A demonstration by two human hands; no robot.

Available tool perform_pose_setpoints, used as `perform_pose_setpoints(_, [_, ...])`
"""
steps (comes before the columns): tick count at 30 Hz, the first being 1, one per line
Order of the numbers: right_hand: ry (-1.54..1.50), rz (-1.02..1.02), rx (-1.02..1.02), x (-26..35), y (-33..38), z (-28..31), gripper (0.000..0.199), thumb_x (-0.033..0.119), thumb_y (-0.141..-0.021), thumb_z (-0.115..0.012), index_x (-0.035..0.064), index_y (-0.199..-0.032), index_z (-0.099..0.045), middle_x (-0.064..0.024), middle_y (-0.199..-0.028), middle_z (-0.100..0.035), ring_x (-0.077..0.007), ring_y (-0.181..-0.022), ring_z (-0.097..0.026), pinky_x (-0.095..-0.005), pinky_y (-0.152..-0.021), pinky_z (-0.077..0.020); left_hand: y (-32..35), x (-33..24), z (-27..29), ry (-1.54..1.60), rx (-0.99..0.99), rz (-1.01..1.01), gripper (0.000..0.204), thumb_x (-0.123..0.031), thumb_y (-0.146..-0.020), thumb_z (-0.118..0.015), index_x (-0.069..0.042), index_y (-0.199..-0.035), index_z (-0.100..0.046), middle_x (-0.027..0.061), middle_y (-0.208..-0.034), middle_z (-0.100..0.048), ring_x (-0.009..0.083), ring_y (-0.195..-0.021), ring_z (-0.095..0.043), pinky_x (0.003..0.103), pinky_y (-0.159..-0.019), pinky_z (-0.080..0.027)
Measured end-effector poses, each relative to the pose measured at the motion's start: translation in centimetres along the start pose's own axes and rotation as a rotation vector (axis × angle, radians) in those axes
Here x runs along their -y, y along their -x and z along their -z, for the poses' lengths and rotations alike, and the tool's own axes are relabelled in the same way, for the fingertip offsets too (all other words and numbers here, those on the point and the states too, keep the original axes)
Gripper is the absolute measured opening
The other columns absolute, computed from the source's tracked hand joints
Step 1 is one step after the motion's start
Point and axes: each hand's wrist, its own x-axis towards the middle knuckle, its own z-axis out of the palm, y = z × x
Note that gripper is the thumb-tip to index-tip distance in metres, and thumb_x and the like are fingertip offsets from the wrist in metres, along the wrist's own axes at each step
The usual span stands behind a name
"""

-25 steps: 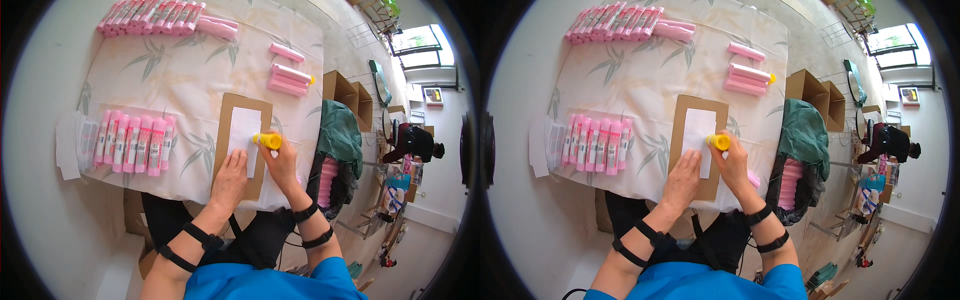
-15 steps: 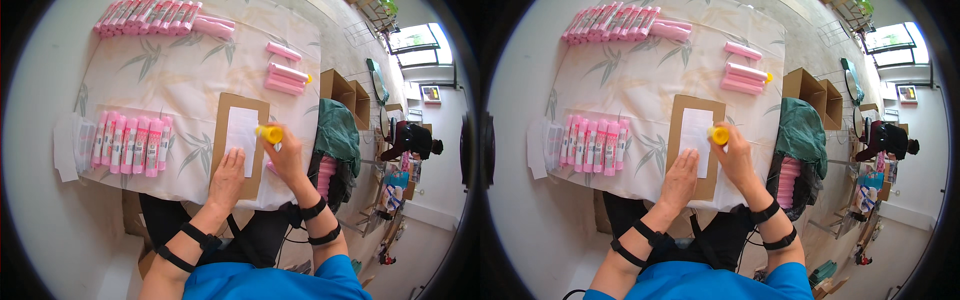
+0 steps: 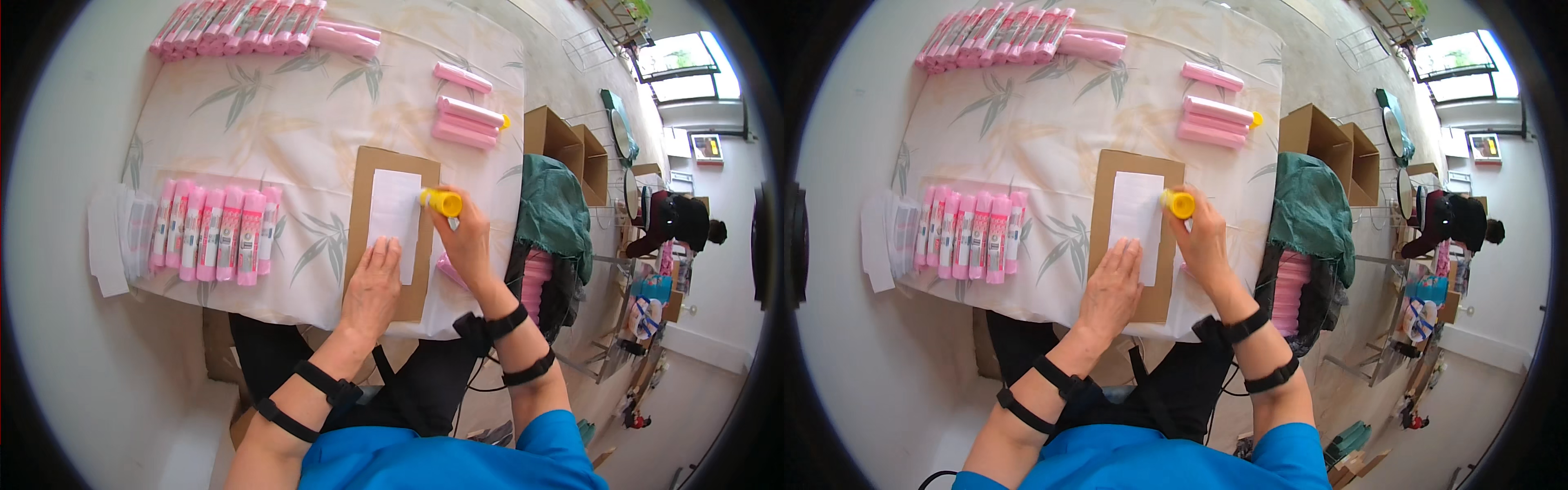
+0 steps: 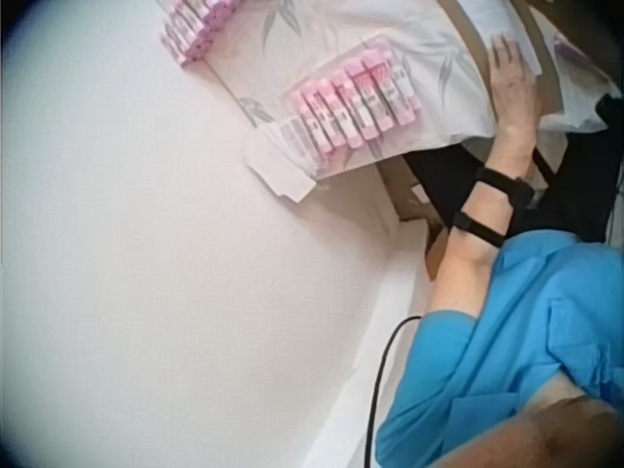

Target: Wrapping pink cylindrical foam or plastic products with paper and applying glue.

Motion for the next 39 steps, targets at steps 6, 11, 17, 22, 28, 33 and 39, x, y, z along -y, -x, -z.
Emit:
perform_pose_setpoints(6, [-0.066,0.008,0.061,0.4,1.8,-0.8,0.027,0.004,-0.084,-0.071,0.0011,-0.108,-0.058,-0.0156,-0.086,-0.066,-0.0243,-0.071,-0.065,-0.0328,-0.065,-0.0518,0.3,0.7,0.2,0.003,0.017,0.02,0.057,-0.013,-0.081,-0.067,0.005,-0.131,-0.049,0.014,-0.138,-0.045,0.029,-0.133,-0.04,0.036,-0.112,-0.035])
perform_pose_setpoints(11, [-0.019,0.019,-0.033,-1.3,-3.7,-1.0,0.026,0.005,-0.084,-0.071,-0.0002,-0.106,-0.058,-0.0149,-0.084,-0.066,-0.0244,-0.067,-0.065,-0.0319,-0.063,-0.052,0.0,0.2,0.4,0.005,0.003,-0.007,0.056,-0.014,-0.081,-0.068,0.006,-0.13,-0.051,0.0137,-0.139,-0.045,0.0292,-0.133,-0.04,0.036,-0.112,-0.036])
perform_pose_setpoints(17, [-0.085,-0.057,-0.146,1.2,-3.0,0.1,0.026,0.004,-0.083,-0.072,0.0019,-0.107,-0.06,-0.0149,-0.088,-0.068,-0.0268,-0.074,-0.068,-0.0319,-0.068,-0.0534,0.6,0.8,0.5,0.063,0.035,0.047,0.06,-0.02,-0.081,-0.071,0.006,-0.131,-0.049,0.0134,-0.139,-0.045,0.0294,-0.133,-0.041,0.035,-0.113,-0.035])
perform_pose_setpoints(22, [-0.093,0.081,0.121,3.6,1.6,-1.6,0.035,0.003,-0.082,-0.073,0.0049,-0.113,-0.057,-0.0164,-0.107,-0.066,-0.0323,-0.093,-0.067,-0.0351,-0.078,-0.0538,0.4,0.0,0.1,0.142,-0.001,0.097,0.066,-0.03,-0.084,-0.072,0.005,-0.133,-0.047,0.0165,-0.136,-0.047,0.0293,-0.133,-0.042,0.034,-0.113,-0.034])
perform_pose_setpoints(28, [-0.121,0.088,0.247,3.7,0.9,-3.8,0.035,0.005,-0.083,-0.072,0.0029,-0.114,-0.055,-0.0179,-0.107,-0.065,-0.0329,-0.085,-0.067,-0.0353,-0.072,-0.0546,0.6,0.3,0.0,0.005,0.028,0.054,0.068,-0.034,-0.083,-0.072,0.007,-0.132,-0.047,0.0175,-0.135,-0.047,0.0297,-0.132,-0.042,0.035,-0.114,-0.033])
perform_pose_setpoints(33, [-0.038,0.089,0.193,2.8,-3.4,-4.6,0.033,0.006,-0.083,-0.071,0.0025,-0.112,-0.056,-0.0163,-0.091,-0.065,-0.0303,-0.071,-0.064,-0.0361,-0.064,-0.0513,0.4,0.2,0.0,0.085,0.009,0.043,0.065,-0.031,-0.082,-0.073,0.006,-0.13,-0.048,0.0156,-0.135,-0.046,0.0295,-0.132,-0.041,0.036,-0.113,-0.033])
perform_pose_setpoints(39, [-0.047,0.044,0.01,3.0,-4.4,-4.2,0.032,0.005,-0.083,-0.071,0.0033,-0.111,-0.057,-0.015,-0.09,-0.066,-0.0292,-0.074,-0.065,-0.0349,-0.066,-0.0513,0.3,0.7,0.5,0.111,0.021,0.06,0.066,-0.027,-0.08,-0.074,0.006,-0.131,-0.048,0.0151,-0.136,-0.046,0.0292,-0.132,-0.04,0.035,-0.112,-0.034])
